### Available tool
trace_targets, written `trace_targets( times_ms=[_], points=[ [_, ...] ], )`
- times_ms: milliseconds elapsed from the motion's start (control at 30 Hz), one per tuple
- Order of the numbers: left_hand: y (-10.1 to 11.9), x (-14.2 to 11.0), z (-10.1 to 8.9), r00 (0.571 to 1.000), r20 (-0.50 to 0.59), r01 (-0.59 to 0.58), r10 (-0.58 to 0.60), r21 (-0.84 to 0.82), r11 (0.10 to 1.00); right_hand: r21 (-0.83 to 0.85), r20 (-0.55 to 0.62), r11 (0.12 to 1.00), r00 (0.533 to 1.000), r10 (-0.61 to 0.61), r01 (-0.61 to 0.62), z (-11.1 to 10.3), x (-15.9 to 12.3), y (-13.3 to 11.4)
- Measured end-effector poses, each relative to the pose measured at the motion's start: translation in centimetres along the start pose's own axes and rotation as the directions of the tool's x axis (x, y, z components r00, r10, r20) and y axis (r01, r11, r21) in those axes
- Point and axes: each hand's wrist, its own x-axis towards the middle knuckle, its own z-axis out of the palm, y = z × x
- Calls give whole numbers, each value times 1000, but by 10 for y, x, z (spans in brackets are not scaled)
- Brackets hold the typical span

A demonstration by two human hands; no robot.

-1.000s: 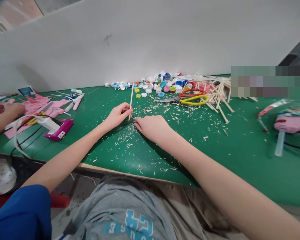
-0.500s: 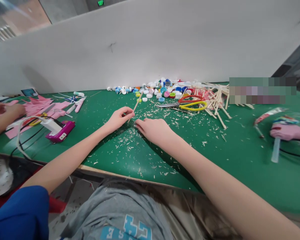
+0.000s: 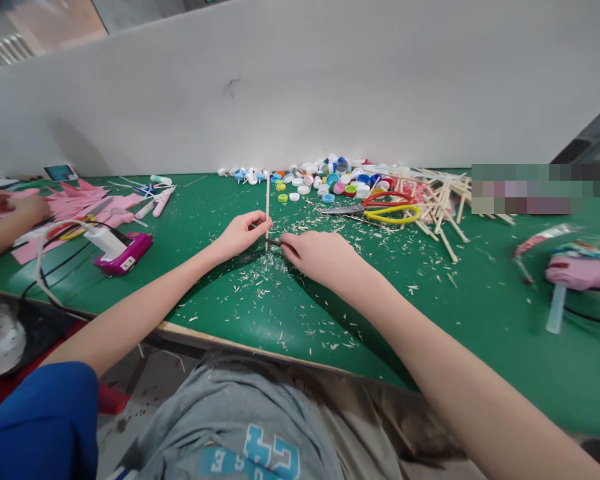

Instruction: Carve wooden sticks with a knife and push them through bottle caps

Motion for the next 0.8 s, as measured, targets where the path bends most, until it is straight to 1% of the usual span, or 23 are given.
trace_targets(
  times_ms=[233, 500, 700, 800],
  points=[
    [4, -1, 0, 1000, 5, 17, -17, 7, 1000, -43, 78, 998, 996, -52, 55, 2, 1, -4],
    [-3, 0, 1, 1000, 21, -8, 8, -14, 1000, -109, 50, 993, 997, -50, 56, 6, 1, -4],
    [1, -2, 2, 999, 44, 2, -1, -16, 1000, -151, 17, 987, 998, -52, 54, 9, 3, 1],
    [3, -2, 1, 998, 58, 1, -2, 25, 1000, -188, 17, 981, 999, -36, 39, 11, 4, 1]
  ],
)
